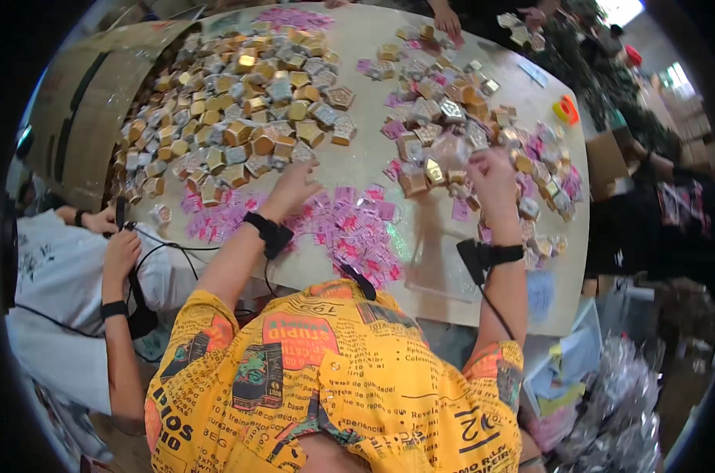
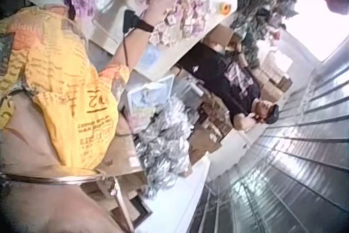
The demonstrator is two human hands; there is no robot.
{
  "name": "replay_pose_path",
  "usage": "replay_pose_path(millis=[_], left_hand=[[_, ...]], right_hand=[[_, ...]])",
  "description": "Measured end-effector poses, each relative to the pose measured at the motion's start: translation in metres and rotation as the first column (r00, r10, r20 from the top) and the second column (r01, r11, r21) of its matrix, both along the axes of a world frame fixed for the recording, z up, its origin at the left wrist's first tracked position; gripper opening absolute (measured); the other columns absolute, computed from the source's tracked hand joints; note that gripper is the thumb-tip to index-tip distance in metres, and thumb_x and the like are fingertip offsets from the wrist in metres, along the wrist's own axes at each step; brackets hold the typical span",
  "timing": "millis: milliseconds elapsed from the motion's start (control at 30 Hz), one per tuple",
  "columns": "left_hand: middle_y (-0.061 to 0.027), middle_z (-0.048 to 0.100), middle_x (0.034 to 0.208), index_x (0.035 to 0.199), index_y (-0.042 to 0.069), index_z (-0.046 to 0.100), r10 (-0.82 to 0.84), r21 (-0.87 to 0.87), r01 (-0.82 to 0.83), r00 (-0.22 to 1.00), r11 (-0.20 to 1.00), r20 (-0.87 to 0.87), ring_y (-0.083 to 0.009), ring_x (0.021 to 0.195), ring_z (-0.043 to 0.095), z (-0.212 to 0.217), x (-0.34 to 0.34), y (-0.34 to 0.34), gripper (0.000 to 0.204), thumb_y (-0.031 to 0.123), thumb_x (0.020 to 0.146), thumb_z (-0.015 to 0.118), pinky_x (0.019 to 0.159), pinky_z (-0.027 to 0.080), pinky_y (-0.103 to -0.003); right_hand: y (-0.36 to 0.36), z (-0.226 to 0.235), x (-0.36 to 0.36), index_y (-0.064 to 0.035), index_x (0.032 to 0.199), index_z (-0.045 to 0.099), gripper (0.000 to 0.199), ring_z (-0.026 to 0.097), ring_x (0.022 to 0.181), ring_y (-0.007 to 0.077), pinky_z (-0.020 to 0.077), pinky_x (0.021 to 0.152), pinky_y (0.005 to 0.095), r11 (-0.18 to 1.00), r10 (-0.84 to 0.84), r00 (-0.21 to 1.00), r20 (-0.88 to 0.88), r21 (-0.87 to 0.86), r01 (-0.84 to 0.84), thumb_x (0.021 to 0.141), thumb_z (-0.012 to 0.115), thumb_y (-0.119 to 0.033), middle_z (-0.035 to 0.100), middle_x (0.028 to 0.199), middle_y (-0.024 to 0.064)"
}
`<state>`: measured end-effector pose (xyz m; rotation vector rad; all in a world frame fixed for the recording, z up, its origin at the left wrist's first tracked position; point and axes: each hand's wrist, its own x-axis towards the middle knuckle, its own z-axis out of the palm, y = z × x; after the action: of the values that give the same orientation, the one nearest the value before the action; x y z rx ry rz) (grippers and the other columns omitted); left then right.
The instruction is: The person repeatedly picks up small gold-colored items and pink packets from a table, places them into clear plastic bags, and sets the filled bags down. The process is repetitive and involves handling items one at a time.
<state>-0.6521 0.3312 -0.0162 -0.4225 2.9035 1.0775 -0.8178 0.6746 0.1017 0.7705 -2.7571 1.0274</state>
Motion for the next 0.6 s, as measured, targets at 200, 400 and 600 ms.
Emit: replay_pose_path(millis=[200, 400, 600], left_hand=[[-0.0211, 0.049, 0.115, 0.118, 0.005, 0.051, 0.008, -0.271, 0.024, 0.993, 0.962, 0.115, -0.0399, 0.11, 0.048, -0.031, -0.039, -0.034, 0.05, 0.014, 0.072, 0.065, 0.089, 0.044, -0.047], [-0.0182, 0.055, 0.096, 0.098, 0.004, 0.061, -0.214, -0.374, 0.181, 0.976, 0.91, -0.048, -0.0347, 0.096, 0.054, -0.034, -0.053, 0.029, 0.025, 0.012, 0.074, 0.061, 0.081, 0.046, -0.044], [-0.0142, 0.056, 0.09, 0.094, 0.005, 0.063, -0.641, -0.321, 0.569, 0.744, 0.757, -0.19, -0.0326, 0.089, 0.055, -0.066, -0.058, 0.135, 0.02, 0.008, 0.077, 0.052, 0.078, 0.046, -0.043]], right_hand=[[0.049, -0.055, 0.04, -0.0008, 0.091, 0.062, 0.028, 0.061, 0.081, 0.0304, 0.049, 0.072, 0.038, 0.94, -0.051, 0.956, 0.288, 0.338, -0.052, 0.071, 0.072, -0.018, 0.059, 0.1, 0.0162], [0.076, -0.179, 0.126, -0.0027, 0.1, 0.058, 0.037, 0.058, 0.091, 0.0404, 0.0482, 0.076, 0.0456, 0.862, -0.175, 0.883, 0.436, 0.501, -0.077, 0.068, 0.068, -0.018, 0.055, 0.106, 0.023], [0.032, -0.209, 0.153, -0.0004, 0.081, 0.059, 0.01, 0.057, 0.082, 0.0397, 0.0468, 0.072, 0.0454, 0.975, -0.104, 0.908, 0.405, 0.221, 0.013, 0.073, 0.054, -0.004, 0.057, 0.087, 0.0216]])
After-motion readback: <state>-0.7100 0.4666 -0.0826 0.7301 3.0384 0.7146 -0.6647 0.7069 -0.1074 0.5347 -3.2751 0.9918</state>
